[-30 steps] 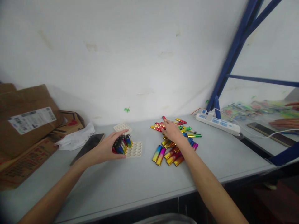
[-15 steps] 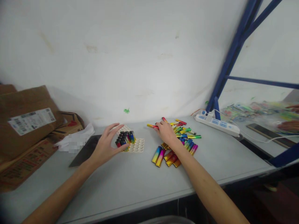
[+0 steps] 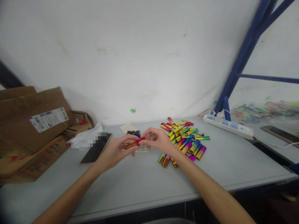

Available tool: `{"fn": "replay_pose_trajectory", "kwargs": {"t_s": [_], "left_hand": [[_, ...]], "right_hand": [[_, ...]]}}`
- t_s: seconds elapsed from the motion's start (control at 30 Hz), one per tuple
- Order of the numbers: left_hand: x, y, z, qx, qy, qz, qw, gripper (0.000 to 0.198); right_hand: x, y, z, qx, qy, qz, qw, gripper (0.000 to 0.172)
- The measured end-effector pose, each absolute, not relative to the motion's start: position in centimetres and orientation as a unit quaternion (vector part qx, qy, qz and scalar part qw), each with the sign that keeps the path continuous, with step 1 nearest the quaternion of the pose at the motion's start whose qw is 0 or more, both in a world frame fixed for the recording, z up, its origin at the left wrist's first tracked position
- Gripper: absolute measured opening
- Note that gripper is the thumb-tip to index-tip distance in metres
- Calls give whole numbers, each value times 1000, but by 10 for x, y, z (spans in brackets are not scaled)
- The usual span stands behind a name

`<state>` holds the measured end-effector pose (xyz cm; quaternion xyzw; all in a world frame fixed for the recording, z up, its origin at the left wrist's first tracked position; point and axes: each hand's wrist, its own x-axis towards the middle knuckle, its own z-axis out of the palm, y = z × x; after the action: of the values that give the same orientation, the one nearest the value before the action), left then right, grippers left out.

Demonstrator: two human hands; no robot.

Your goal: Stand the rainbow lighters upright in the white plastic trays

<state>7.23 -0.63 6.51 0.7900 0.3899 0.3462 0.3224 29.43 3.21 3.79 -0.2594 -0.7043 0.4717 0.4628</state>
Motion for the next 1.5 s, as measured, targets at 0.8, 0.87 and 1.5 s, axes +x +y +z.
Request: {"fn": "replay_pose_trajectory", "kwargs": {"t_s": [0.8, 0.87, 1.5], "left_hand": [[83, 3, 39, 670, 455, 418, 412, 52], [82, 5, 36, 668, 466, 419, 401, 47], [81, -5, 62, 608, 427, 397, 540, 47]], "right_hand": [[302, 50, 16, -414, -848, 119, 308, 42], [301, 50, 15, -419, -848, 117, 303, 42], [296, 43, 2, -383, -881, 117, 254, 72]]}}
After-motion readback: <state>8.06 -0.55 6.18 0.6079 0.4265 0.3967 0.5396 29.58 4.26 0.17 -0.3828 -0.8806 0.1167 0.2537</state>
